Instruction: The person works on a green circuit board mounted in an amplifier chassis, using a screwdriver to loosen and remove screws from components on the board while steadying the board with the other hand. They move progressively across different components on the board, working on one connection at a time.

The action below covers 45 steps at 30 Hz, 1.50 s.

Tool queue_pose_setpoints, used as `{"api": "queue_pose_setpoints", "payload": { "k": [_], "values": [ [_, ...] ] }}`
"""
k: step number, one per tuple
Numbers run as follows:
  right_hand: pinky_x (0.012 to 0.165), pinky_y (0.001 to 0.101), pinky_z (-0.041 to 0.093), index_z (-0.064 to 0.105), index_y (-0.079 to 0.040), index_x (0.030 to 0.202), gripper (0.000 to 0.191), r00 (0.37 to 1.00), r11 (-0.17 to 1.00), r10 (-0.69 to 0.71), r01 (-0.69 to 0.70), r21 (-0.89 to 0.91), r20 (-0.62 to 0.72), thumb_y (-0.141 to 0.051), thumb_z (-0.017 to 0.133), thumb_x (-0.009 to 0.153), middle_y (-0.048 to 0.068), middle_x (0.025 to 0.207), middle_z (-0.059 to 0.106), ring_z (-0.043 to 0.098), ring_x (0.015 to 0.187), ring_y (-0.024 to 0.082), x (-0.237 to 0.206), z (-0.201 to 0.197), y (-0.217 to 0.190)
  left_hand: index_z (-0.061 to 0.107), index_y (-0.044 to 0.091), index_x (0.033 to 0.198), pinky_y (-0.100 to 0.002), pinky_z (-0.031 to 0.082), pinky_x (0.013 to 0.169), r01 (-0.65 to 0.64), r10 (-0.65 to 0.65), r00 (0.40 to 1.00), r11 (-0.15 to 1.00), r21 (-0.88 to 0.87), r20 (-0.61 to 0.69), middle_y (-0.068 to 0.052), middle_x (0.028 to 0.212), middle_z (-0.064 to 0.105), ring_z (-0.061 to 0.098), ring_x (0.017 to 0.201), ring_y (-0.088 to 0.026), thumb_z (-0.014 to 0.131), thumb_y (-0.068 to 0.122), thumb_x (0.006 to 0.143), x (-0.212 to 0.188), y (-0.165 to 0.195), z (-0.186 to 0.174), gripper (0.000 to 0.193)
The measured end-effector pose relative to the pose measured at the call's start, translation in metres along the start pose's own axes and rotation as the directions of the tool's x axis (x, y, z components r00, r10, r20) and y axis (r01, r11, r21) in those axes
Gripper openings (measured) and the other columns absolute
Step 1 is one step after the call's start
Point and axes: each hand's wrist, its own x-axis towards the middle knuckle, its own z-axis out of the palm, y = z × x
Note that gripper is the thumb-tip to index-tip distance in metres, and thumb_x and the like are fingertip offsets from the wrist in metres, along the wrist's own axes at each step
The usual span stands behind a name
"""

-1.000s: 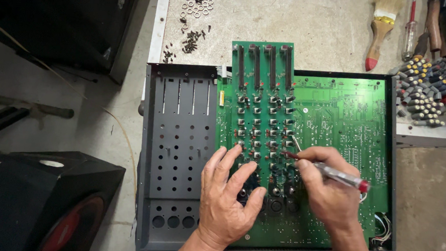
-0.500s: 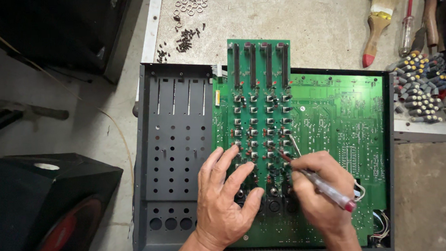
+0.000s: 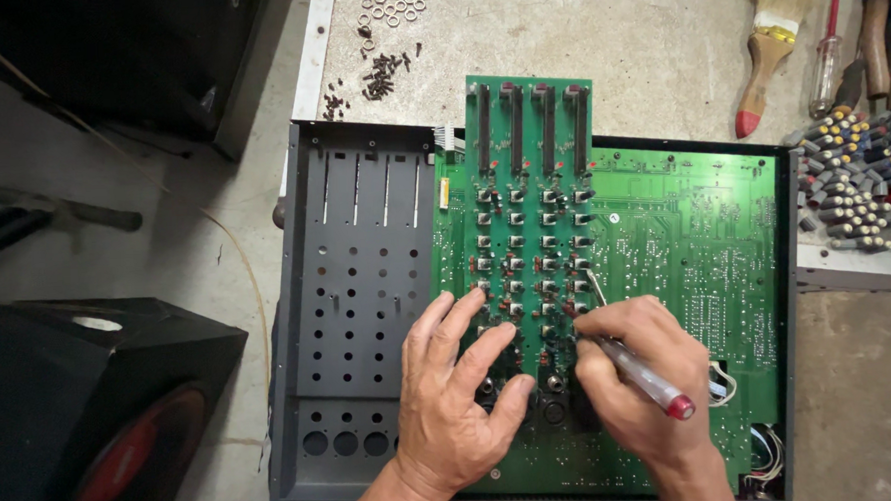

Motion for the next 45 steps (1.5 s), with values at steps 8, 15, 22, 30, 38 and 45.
{"api": "queue_pose_setpoints", "payload": {
  "k": [8, 15, 22, 30, 38, 45],
  "values": [
    [0.063, 0.0292, 0.052, 0.068, -0.002, 0.09, 0.014, 0.996, 0.995, 0.091, -0.092, 0.032, 0.014, 0.003, 0.07, 0.077, 0.008, 0.08, 0.068, 0.066, 0.069, 0.017, -0.009, 0.001, 0.013, 0.062, 0.012, 0.128, -0.054, 0.04, 0.113, -0.006, 0.006, 1.0, 1.0, -0.002, -0.009, -0.016, 0.148, 0.053, 0.048, 0.137, -0.045, 0.082, 0.022, 0.08, -0.001, -0.001, 0.001, 0.053],
    [0.072, 0.0239, 0.048, 0.066, 0.0, 0.107, 0.015, 0.934, 0.912, 0.334, -0.287, 0.292, -0.124, -0.003, 0.069, 0.092, 0.004, 0.094, 0.066, 0.059, 0.081, 0.01, -0.036, 0.006, 0.034, 0.061, 0.011, 0.133, -0.055, 0.039, 0.115, -0.017, 0.017, 1.0, 1.0, 0.011, -0.011, -0.018, 0.149, 0.051, 0.046, 0.139, -0.045, 0.08, 0.025, 0.084, -0.002, 0.001, 0.0, 0.055],
    [0.069, 0.0216, 0.048, 0.067, 0.001, 0.107, 0.015, 0.9, 0.869, 0.41, -0.338, 0.361, -0.147, -0.003, 0.072, 0.093, 0.003, 0.092, 0.068, 0.06, 0.079, 0.008, -0.038, 0.013, 0.04, 0.064, 0.014, 0.132, -0.06, 0.033, 0.118, -0.143, 0.139, 0.989, 0.985, 0.092, 0.046, -0.014, 0.15, 0.051, 0.043, 0.141, -0.042, 0.079, 0.035, 0.084, -0.004, -0.001, -0.001, 0.055],
    [0.069, 0.0212, 0.05, 0.066, 0.001, 0.106, 0.014, 0.888, 0.815, 0.456, -0.389, 0.429, -0.061, -0.003, 0.071, 0.093, 0.003, 0.089, 0.069, 0.063, 0.079, 0.007, -0.025, 0.015, 0.042, 0.064, 0.013, 0.131, -0.059, 0.035, 0.117, -0.111, 0.108, 0.993, 0.992, 0.06, 0.051, -0.013, 0.15, 0.052, 0.046, 0.139, -0.041, 0.08, 0.03, 0.082, -0.004, -0.001, -0.001, 0.054],
    [0.063, 0.0212, 0.045, 0.068, -0.001, 0.103, 0.013, 0.892, 0.836, 0.451, -0.415, 0.358, -0.018, -0.007, 0.072, 0.093, -0.001, 0.085, 0.066, 0.056, 0.074, 0.005, -0.016, 0.015, 0.043, 0.064, 0.014, 0.131, -0.059, 0.035, 0.117, -0.105, 0.102, 0.993, 0.993, 0.052, 0.056, -0.012, 0.151, 0.051, 0.046, 0.139, -0.04, 0.081, 0.029, 0.082, -0.004, -0.001, -0.001, 0.055],
    [0.062, 0.0221, 0.047, 0.069, -0.001, 0.101, 0.012, 0.915, 0.891, 0.403, -0.385, 0.239, -0.031, -0.008, 0.072, 0.091, 0.001, 0.082, 0.069, 0.06, 0.072, 0.006, -0.015, 0.013, 0.04, 0.064, 0.014, 0.131, -0.059, 0.035, 0.117, -0.102, 0.099, 0.994, 0.993, 0.054, 0.051, -0.011, 0.15, 0.051, 0.046, 0.138, -0.039, 0.081, 0.028, 0.081, -0.004, -0.001, 0.0, 0.055]
  ]
}}
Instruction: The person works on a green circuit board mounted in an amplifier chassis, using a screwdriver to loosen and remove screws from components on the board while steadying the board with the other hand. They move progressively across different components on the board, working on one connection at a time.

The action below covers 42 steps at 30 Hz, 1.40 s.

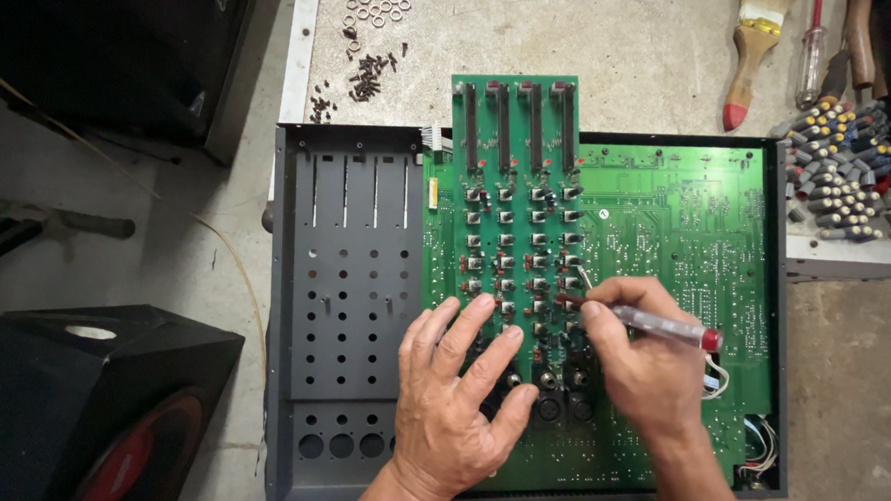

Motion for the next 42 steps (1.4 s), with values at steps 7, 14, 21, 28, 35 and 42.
{"api": "queue_pose_setpoints", "payload": {
  "k": [7, 14, 21, 28, 35, 42],
  "values": [
    [0.06, 0.0227, 0.048, 0.07, -0.001, 0.101, 0.013, 1.0, 0.994, -0.015, 0.014, -0.105, -0.005, -0.008, 0.072, 0.09, 0.002, 0.079, 0.071, 0.061, 0.068, 0.006, -0.006, 0.0, -0.002, 0.064, 0.013, 0.131, -0.059, 0.035, 0.117, -0.002, 0.002, 1.0, 1.0, -0.002, -0.004, -0.012, 0.15, 0.051, 0.047, 0.138, -0.039, 0.081, 0.028, 0.081, 0.001, 0.001, 0.0, 0.055],
    [0.065, 0.0206, 0.044, 0.065, -0.002, 0.108, 0.015, 0.993, 0.981, 0.003, 0.02, 0.194, -0.118, -0.003, 0.069, 0.093, 0.0, 0.091, 0.065, 0.055, 0.075, 0.005, -0.017, 0.001, 0.008, 0.064, 0.013, 0.131, -0.059, 0.036, 0.117, -0.005, 0.005, 1.0, 1.0, -0.001, -0.003, -0.012, 0.149, 0.052, 0.048, 0.137, -0.04, 0.081, 0.027, 0.081, 0.001, 0.001, -0.001, 0.055],
    [0.065, 0.0198, 0.043, 0.066, -0.001, 0.105, 0.013, 0.994, 0.988, -0.01, 0.026, 0.155, -0.107, -0.002, 0.068, 0.092, 0.0, 0.089, 0.064, 0.056, 0.075, 0.004, -0.022, -0.005, 0.014, 0.064, 0.012, 0.131, -0.058, 0.036, 0.116, -0.009, 0.009, 1.0, 1.0, 0.0, -0.01, -0.013, 0.149, 0.052, 0.048, 0.137, -0.039, 0.081, 0.027, 0.082, 0.001, 0.001, -0.001, 0.054],
    [0.06, 0.0202, 0.041, 0.066, -0.001, 0.102, 0.012, 0.992, 0.993, -0.101, 0.105, 0.046, -0.078, -0.005, 0.07, 0.091, 0.001, 0.085, 0.064, 0.053, 0.069, 0.005, -0.021, -0.005, 0.009, 0.064, 0.013, 0.131, -0.058, 0.036, 0.116, -0.003, 0.003, 1.0, 1.0, 0.011, -0.005, -0.012, 0.149, 0.052, 0.048, 0.137, -0.039, 0.081, 0.027, 0.082, 0.001, 0.001, -0.001, 0.054],
    [0.055, 0.0232, 0.045, 0.067, -0.002, 0.101, 0.013, 0.979, 0.976, -0.176, 0.16, -0.147, -0.105, -0.006, 0.071, 0.09, 0.001, 0.074, 0.065, 0.057, 0.061, 0.007, -0.024, -0.003, -0.012, 0.064, 0.014, 0.131, -0.058, 0.036, 0.117, 0.0, 0.0, 1.0, 1.0, 0.004, 0.0, -0.012, 0.149, 0.052, 0.048, 0.138, -0.039, 0.081, 0.028, 0.081, 0.001, 0.001, -0.002, 0.054],
    [0.056, 0.0255, 0.048, 0.068, -0.002, 0.097, 0.011, 0.952, 0.927, -0.293, 0.261, -0.269, -0.085, -0.005, 0.073, 0.087, 0.006, 0.078, 0.065, 0.059, 0.06, 0.01, -0.026, 0.008, -0.025, 0.063, 0.014, 0.133, -0.059, 0.036, 0.117, -0.008, 0.007, 1.0, 1.0, -0.007, -0.009, -0.012, 0.151, 0.051, 0.047, 0.139, -0.039, 0.081, 0.028, 0.082, 0.001, 0.0, 0.0, 0.055]
  ]
}}
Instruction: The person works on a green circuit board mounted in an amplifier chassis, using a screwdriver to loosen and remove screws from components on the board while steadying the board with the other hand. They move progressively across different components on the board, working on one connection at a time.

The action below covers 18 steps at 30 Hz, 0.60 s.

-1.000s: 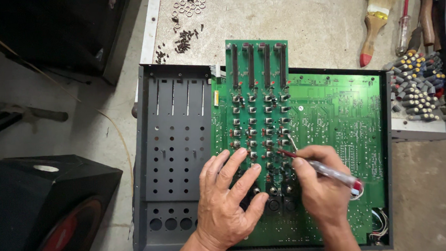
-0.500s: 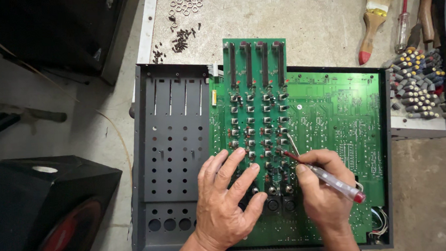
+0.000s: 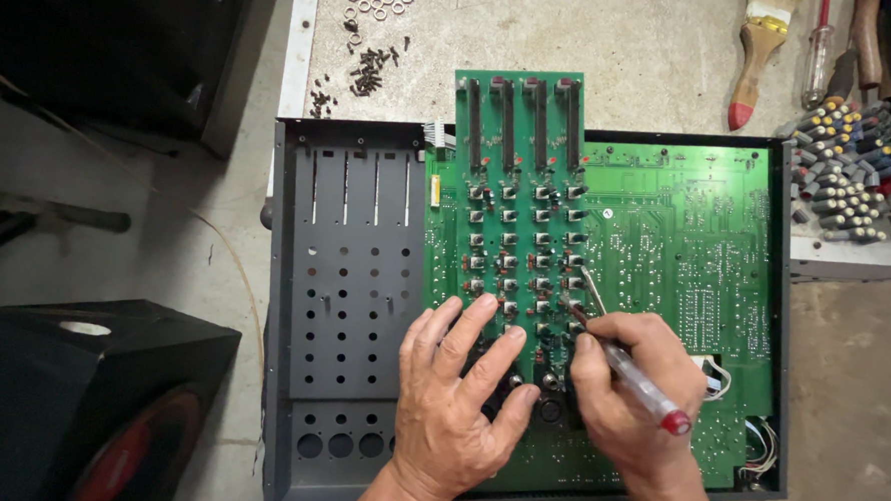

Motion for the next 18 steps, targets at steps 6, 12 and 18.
{"api": "queue_pose_setpoints", "payload": {
  "k": [6, 12, 18],
  "values": [
    [0.055, 0.0256, 0.048, 0.069, -0.001, 0.097, 0.012, 0.999, 0.999, 0.039, -0.039, -0.033, -0.005, -0.006, 0.073, 0.087, 0.004, 0.074, 0.066, 0.06, 0.058, 0.01, 0.001, 0.0, -0.002, 0.063, 0.014, 0.133, -0.059, 0.035, 0.117, 0.006, -0.006, 1.0, 1.0, -0.009, 0.002, -0.012, 0.151, 0.051, 0.048, 0.138, -0.039, 0.082, 0.028, 0.082, -0.001, 0.0, 0.0, 0.056],
    [0.055, 0.0248, 0.051, 0.069, -0.001, 0.097, 0.012, 0.998, 0.998, 0.061, -0.061, -0.034, 0.01, -0.008, 0.073, 0.087, 0.004, 0.071, 0.068, 0.063, 0.056, 0.009, 0.007, -0.002, -0.001, 0.064, 0.015, 0.132, -0.06, 0.036, 0.117, 0.013, -0.013, 1.0, 1.0, -0.007, 0.006, -0.012, 0.151, 0.051, 0.047, 0.139, -0.039, 0.082, 0.028, 0.081, -0.001, 0.001, -0.001, 0.056],
    [0.054, 0.0241, 0.051, 0.068, -0.001, 0.096, 0.01, 0.996, 0.997, 0.074, -0.073, -0.021, 0.045, -0.007, 0.072, 0.089, 0.004, 0.07, 0.069, 0.064, 0.059, 0.008, 0.016, -0.004, -0.001, 0.064, 0.015, 0.132, -0.059, 0.036, 0.117, 0.014, -0.014, 1.0, 1.0, -0.01, 0.004, -0.012, 0.151, 0.051, 0.047, 0.139, -0.039, 0.082, 0.028, 0.082, -0.001, 0.0, -0.001, 0.055]
  ]
}}
